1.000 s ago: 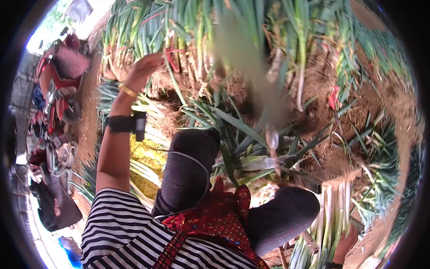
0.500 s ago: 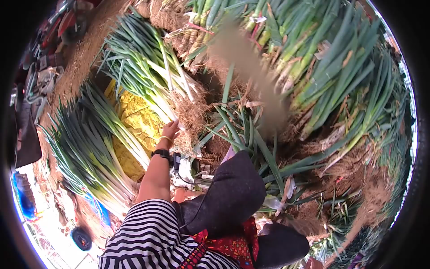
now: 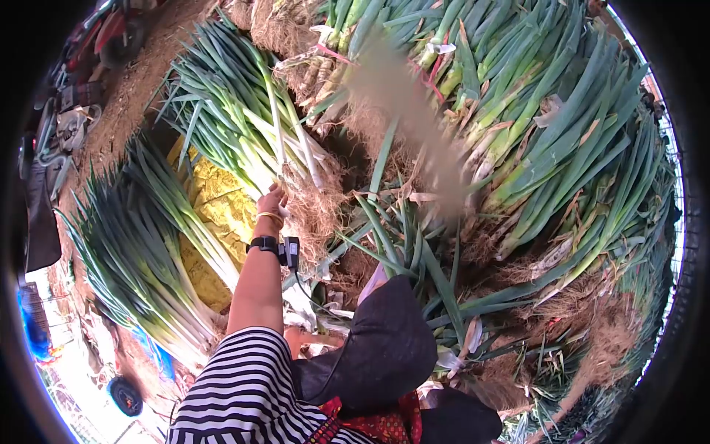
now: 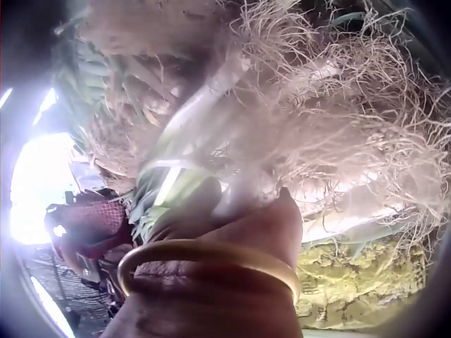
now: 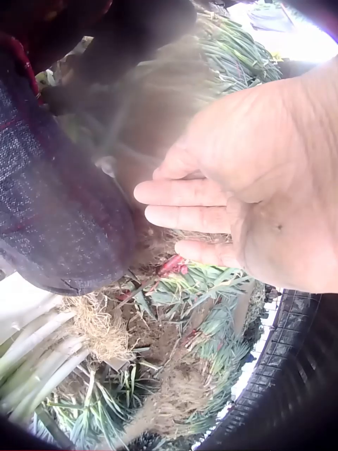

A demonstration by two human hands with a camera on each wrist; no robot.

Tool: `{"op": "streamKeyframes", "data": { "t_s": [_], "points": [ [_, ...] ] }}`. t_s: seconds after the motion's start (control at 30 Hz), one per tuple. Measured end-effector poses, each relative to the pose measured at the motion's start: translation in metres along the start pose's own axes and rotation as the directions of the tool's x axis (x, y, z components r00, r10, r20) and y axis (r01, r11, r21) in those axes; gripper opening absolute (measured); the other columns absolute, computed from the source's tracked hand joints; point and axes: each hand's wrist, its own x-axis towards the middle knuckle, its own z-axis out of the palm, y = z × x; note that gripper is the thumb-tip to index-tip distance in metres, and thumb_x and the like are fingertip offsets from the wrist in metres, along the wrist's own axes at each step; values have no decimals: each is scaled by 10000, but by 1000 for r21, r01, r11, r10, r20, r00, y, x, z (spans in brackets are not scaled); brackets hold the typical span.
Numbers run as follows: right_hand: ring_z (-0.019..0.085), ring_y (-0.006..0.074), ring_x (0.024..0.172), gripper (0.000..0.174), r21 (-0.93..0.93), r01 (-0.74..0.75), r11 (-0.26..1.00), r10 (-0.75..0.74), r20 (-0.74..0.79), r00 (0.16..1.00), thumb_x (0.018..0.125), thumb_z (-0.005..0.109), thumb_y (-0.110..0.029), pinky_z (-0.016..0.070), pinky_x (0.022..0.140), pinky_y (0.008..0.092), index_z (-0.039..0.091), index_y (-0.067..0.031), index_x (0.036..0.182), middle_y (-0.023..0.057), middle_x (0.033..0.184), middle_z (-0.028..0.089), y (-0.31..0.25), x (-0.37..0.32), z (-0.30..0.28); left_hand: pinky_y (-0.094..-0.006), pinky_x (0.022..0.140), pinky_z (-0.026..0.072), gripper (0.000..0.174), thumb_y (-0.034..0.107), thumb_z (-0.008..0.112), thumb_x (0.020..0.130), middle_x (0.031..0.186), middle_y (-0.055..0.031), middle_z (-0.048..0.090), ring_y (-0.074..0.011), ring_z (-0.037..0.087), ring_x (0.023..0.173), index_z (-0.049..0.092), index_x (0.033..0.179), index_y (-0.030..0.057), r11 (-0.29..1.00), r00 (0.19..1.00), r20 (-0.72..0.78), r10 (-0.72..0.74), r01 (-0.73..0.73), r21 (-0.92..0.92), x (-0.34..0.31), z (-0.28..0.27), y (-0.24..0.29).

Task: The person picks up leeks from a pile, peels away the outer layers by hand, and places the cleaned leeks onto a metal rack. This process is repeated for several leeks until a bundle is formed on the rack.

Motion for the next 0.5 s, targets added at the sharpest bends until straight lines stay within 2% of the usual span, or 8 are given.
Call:
{"op": "streamKeyframes", "data": {
  "t_s": [0.07, 0.27, 0.3, 0.33, 0.37, 0.4, 0.47, 0.5],
  "points": [
    [607, 314, 833, 239, 35, -79, 996, 76, 68, 995, 874, 544, -228, 476, 744, 381, 652, -62, 1007, 160, 928, 646, -4, 2, -5, -296, 630, 532, 313, -4, 596, 771, 923, -101, 554, -226, 573, 738, 478, 1061, 1, 977, 997, -42, -66, 56, -208, 11, 4, -6],
    [601, 319, 933, 243, 32, -201, 979, 189, 228, 955, 885, 525, -223, 468, 822, 379, 641, -71, 1036, 159, 991, 642, -16, 8, -5, -348, 632, 552, 307, -37, 534, 763, 949, -159, 569, -282, 607, 839, 468, 1062, -12, 872, 948, 146, -284, 319, -370, 8, 23, 8],
    [592, 326, 956, 245, 25, -213, 977, 199, 256, 946, 893, 510, -220, 461, 835, 378, 638, -75, 1043, 157, 1000, 641, -18, 9, -6, -365, 657, 538, 345, -13, 551, 737, 952, -170, 572, -305, 608, 847, 476, 1074, -18, 989, 987, -67, -145, 147, 24, 13, 17, 5],
    [592, 326, 956, 245, 26, -212, 977, 198, 261, 945, 893, 510, -220, 461, 835, 378, 638, -75, 1043, 157, 1000, 641, -17, 9, -4, -381, 682, 525, 386, 11, 568, 711, 954, -182, 575, -328, 608, 855, 484, 1086, -25, 896, 978, -198, 72, 23, 444, 18, 12, 2],
    [594, 326, 951, 242, 72, -193, 979, 171, 240, 956, 895, 506, -219, 462, 832, 376, 639, -78, 1039, 158, 995, 642, -16, 9, -1, -396, 729, 492, 495, 53, 579, 670, 948, -195, 575, -341, 604, 812, 466, 1145, -27, 821, 944, -236, 230, -58, 568, 17, -1, -6],
    [596, 325, 947, 239, 117, -174, 978, 146, 217, 965, 897, 502, -218, 463, 828, 374, 641, -81, 1035, 159, 990, 642, -15, 9, 1, -383, 728, 485, 457, 53, 578, 679, 870, -175, 587, -318, 594, 754, 515, 1126, -13, 429, 874, -178, 452, -38, 903, 38, -16, -21],
    [598, 325, 940, 235, 119, -171, 978, 141, 222, 965, 897, 502, -215, 465, 824, 375, 641, -81, 1031, 159, 986, 643, -14, 11, 4, -350, 667, 492, 315, 61, 648, 678, 775, -132, 615, -254, 606, 745, 615, 988, 13, 699, 896, -202, 396, -151, 699, 28, -21, -22],
    [601, 325, 933, 232, 119, -165, 979, 135, 225, 965, 898, 502, -213, 466, 820, 376, 641, -81, 1027, 158, 983, 645, -15, 12, 4, -350, 667, 492, 315, 61, 648, 678, 775, -132, 615, -254, 606, 745, 615, 988, 13, 697, 897, -203, 394, -148, 701, 34, -25, -24]
  ]
}}
